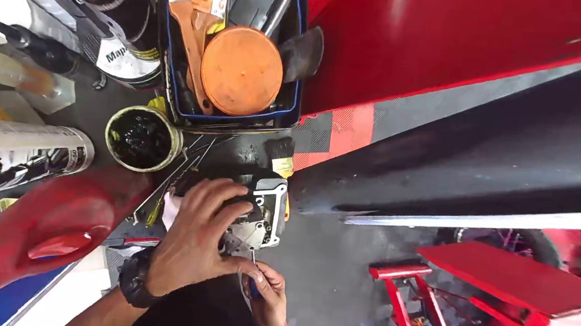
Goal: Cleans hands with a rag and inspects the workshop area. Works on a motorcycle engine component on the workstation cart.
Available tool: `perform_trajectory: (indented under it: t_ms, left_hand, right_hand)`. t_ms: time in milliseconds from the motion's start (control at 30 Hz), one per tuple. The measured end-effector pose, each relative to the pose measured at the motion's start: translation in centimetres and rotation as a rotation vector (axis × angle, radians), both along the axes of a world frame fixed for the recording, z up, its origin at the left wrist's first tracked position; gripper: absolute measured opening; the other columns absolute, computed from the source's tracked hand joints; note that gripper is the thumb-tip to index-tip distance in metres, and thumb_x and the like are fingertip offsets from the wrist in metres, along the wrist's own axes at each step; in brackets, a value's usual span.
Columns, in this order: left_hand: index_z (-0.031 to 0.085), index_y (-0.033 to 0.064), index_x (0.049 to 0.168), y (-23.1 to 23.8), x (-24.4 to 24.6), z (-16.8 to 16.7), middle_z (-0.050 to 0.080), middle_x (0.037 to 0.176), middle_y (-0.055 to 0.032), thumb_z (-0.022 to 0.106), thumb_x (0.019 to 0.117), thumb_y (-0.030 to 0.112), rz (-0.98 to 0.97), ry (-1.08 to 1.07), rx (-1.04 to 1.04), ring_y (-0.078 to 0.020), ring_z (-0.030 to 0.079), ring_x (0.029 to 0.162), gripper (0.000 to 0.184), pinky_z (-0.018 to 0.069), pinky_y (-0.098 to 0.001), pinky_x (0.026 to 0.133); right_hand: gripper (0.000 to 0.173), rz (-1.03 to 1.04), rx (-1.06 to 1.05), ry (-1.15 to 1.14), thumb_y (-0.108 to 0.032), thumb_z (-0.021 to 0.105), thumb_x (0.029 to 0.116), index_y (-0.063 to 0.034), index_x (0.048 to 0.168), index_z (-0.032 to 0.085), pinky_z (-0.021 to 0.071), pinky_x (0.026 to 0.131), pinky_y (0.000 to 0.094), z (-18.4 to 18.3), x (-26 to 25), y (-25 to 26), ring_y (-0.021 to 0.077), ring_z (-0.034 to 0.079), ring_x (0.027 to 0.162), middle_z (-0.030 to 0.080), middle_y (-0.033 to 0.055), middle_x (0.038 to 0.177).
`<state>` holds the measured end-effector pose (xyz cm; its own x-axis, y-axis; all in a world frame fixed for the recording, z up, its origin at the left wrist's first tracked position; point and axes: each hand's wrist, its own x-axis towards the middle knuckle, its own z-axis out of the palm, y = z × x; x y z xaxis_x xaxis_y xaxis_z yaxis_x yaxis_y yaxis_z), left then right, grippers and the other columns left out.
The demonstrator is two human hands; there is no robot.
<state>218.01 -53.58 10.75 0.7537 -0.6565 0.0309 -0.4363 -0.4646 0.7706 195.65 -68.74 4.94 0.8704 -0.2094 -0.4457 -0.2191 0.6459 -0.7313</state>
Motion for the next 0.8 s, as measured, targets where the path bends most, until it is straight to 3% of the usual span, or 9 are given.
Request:
perform_trajectory:
  t_ms: [167, 400, 567, 800]
  left_hand:
    - [0.068, 0.0207, 0.124, -0.4, -0.5, -1.0, 0.061, 0.142, -0.0005, 0.072, 0.0772, 0.074, -0.089, -0.037, 0.091, -0.0266, 0.044, 0.144, 0.071, 0.0257, -0.0584, 0.122]
    - [0.066, 0.0231, 0.131, -0.4, -0.6, -1.6, 0.061, 0.143, 0.0034, 0.075, 0.0731, 0.074, -0.119, -0.099, 0.076, -0.0254, 0.043, 0.145, 0.077, 0.0253, -0.0568, 0.122]
    - [0.066, 0.0227, 0.132, -0.4, -1.0, -2.1, 0.062, 0.142, 0.0054, 0.086, 0.0702, 0.054, -0.095, -0.138, 0.079, -0.0238, 0.043, 0.144, 0.072, 0.0284, -0.0562, 0.121]
    - [0.067, 0.0224, 0.132, -0.7, -1.1, -2.2, 0.062, 0.142, 0.0059, 0.091, 0.0655, 0.048, -0.068, -0.125, 0.094, -0.0223, 0.043, 0.144, 0.075, 0.0272, -0.0548, 0.122]
  right_hand:
    - [0.031, -0.023, -0.009, -0.001, -0.030, 0.066, 0.1010, -0.0051, 0.116, 0.075, 0.0510, 0.056, 0.0201, 0.2, 0.2, 0.5, 0.0059, 0.061, 0.064, 0.072, 0.0080, 0.085]
    - [0.027, -0.048, -0.072, 0.055, -0.021, 0.059, 0.1032, 0.0007, 0.113, 0.073, 0.0456, 0.048, 0.0198, 1.3, 0.5, 1.1, 0.0052, 0.054, 0.054, 0.067, 0.0064, 0.074]
    - [0.026, -0.053, -0.120, 0.034, -0.014, 0.053, 0.1043, 0.0034, 0.112, 0.071, 0.0428, 0.045, 0.0198, 1.3, 0.5, 1.3, 0.0054, 0.051, 0.051, 0.067, 0.0064, 0.074]
    - [0.023, -0.075, -0.178, 0.023, -0.012, 0.055, 0.1037, 0.0041, 0.109, 0.071, 0.0413, 0.043, 0.0208, 0.9, 0.5, 1.8, 0.0061, 0.051, 0.050, 0.067, 0.0050, 0.073]
